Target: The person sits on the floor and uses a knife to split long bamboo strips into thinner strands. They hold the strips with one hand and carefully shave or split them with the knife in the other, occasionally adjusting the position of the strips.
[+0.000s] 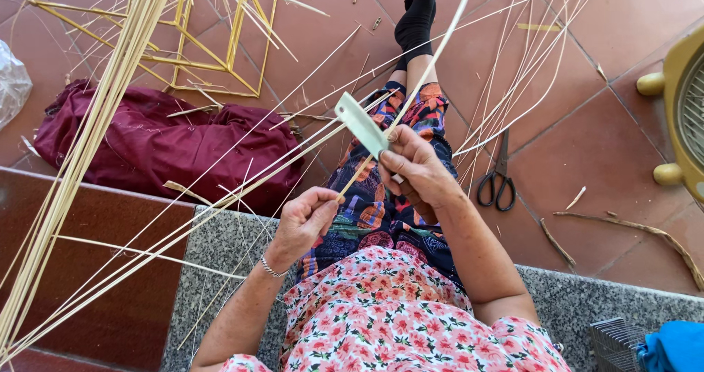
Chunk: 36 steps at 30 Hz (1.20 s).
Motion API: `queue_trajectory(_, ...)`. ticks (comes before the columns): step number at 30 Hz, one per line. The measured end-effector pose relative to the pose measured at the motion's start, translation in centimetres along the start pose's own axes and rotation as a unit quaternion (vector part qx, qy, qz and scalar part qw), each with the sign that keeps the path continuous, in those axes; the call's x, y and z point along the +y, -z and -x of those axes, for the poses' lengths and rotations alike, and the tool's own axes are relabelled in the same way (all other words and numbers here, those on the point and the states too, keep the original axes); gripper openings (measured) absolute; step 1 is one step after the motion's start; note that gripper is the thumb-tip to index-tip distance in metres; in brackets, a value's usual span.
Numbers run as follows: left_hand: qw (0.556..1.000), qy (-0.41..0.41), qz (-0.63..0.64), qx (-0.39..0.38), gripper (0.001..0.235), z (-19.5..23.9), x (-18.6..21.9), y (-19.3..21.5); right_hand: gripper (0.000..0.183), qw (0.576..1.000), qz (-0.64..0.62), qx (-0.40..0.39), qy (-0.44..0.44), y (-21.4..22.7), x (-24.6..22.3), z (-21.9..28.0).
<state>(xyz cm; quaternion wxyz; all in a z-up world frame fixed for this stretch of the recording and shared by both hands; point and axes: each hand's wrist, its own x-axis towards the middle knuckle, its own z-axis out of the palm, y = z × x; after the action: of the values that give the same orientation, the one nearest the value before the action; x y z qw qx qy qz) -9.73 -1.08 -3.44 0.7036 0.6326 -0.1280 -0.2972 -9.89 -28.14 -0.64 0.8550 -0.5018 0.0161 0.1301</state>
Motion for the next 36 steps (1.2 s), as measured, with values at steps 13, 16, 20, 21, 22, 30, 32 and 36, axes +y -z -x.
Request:
queue_trajectory(13, 0.994, 0.084, 0.063, -0.02, 0.015, 2.9, -0.2, 4.1, 0.019, 0.995, -0.037, 0.059, 0.072, 2.8, -3.5, -0.2)
queue_trajectory(16, 0.995, 0.098, 0.036, 0.0, 0.015, 2.6, 0.3, 3.9, 0.02, 0.994, -0.046, 0.048, 0.087, 3.2, -4.3, 0.2)
queue_trajectory(20, 0.998, 0.058, 0.02, 0.011, 0.014, 0.8, 1.0, 2.4, 0.042, 0.994, -0.067, 0.018, 0.08, 2.1, -3.8, 0.6)
queue_trajectory(21, 0.999, 0.044, 0.013, 0.014, 0.013, 0.0, 1.1, 1.9, 0.051, 0.994, -0.076, 0.006, 0.075, 1.7, -3.4, 0.7)
queue_trajectory(22, 0.999, 0.033, 0.006, 0.02, 0.013, -0.6, 1.1, 1.5, 0.059, 0.994, -0.091, -0.021, 0.055, 1.0, -2.7, 1.0)
queue_trajectory(30, 0.994, 0.028, 0.1, -0.019, 0.016, -3.1, 0.6, 0.4, 0.078, 0.977, -0.126, -0.142, -0.101, -2.2, 1.0, 1.3)
queue_trajectory(32, 0.991, 0.03, 0.131, -0.016, 0.017, -3.1, 0.4, 0.3, 0.069, 0.985, -0.071, -0.12, -0.101, -2.3, 1.2, 1.3)
queue_trajectory(36, 0.994, 0.018, 0.108, 0.003, 0.016, -3.1, -0.1, 0.4, 0.061, 0.99, -0.056, -0.075, -0.105, -2.0, 1.8, 1.9)
